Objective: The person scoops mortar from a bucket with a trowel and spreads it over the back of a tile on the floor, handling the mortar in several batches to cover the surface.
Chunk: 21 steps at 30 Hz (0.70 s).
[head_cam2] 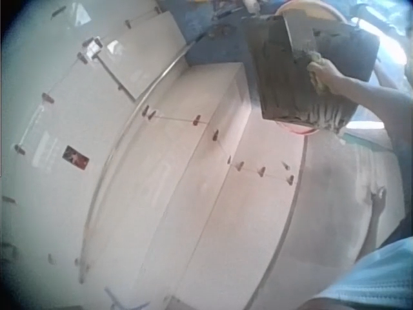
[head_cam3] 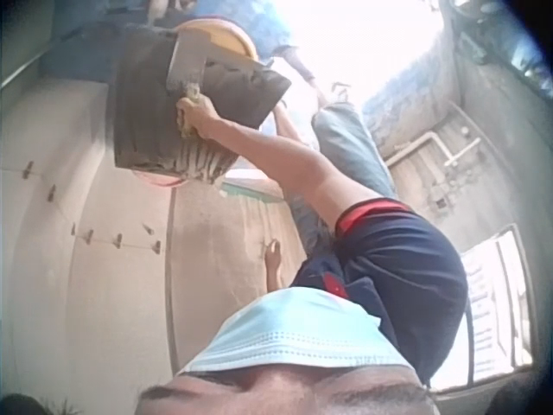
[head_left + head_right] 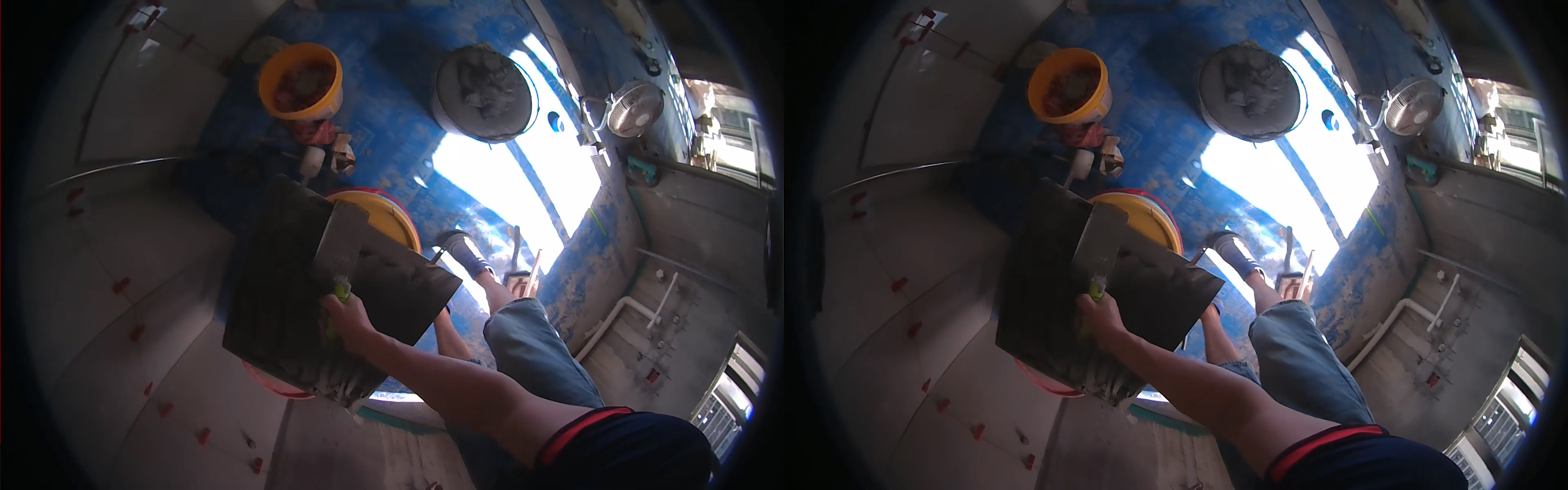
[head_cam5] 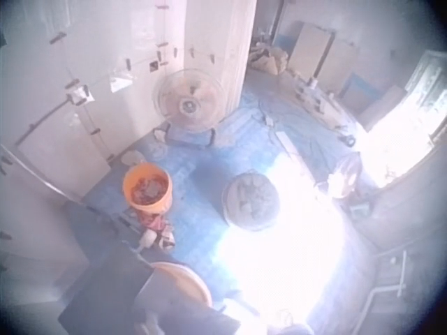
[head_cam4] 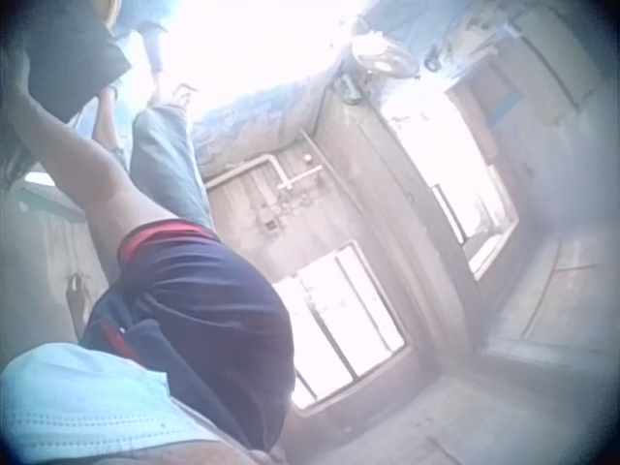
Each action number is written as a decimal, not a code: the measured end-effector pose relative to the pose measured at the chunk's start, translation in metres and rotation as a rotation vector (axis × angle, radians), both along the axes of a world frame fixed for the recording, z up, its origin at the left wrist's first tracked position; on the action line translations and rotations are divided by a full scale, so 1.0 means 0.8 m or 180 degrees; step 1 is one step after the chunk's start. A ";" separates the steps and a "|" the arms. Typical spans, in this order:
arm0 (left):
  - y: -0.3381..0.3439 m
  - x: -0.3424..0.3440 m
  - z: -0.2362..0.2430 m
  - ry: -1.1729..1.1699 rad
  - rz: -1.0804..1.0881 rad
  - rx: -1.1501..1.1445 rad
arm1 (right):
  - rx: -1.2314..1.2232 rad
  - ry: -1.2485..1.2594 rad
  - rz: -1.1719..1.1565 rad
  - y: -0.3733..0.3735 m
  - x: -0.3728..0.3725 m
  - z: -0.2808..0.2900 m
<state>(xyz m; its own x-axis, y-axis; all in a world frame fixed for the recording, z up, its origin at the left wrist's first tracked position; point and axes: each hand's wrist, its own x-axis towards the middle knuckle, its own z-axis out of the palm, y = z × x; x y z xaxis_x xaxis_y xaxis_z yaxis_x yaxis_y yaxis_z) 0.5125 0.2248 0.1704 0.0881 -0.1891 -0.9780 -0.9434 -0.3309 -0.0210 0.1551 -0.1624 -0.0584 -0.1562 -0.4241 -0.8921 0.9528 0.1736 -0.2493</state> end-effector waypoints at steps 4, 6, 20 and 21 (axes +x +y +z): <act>0.035 0.079 -0.030 0.0190 -0.0334 0.0054 | -0.0261 0.0108 0.0529 -0.022 -0.020 0.006; 0.032 0.079 -0.034 0.0327 -0.0193 -0.0043 | -0.0333 0.0591 0.1019 -0.017 -0.023 0.013; -0.059 -0.027 -0.018 0.0118 0.0427 0.0154 | 0.0383 0.1338 0.2276 0.013 -0.082 0.014; -0.053 -0.016 -0.023 0.0102 0.0424 0.0156 | 0.0430 0.1513 0.2233 -0.002 -0.088 0.019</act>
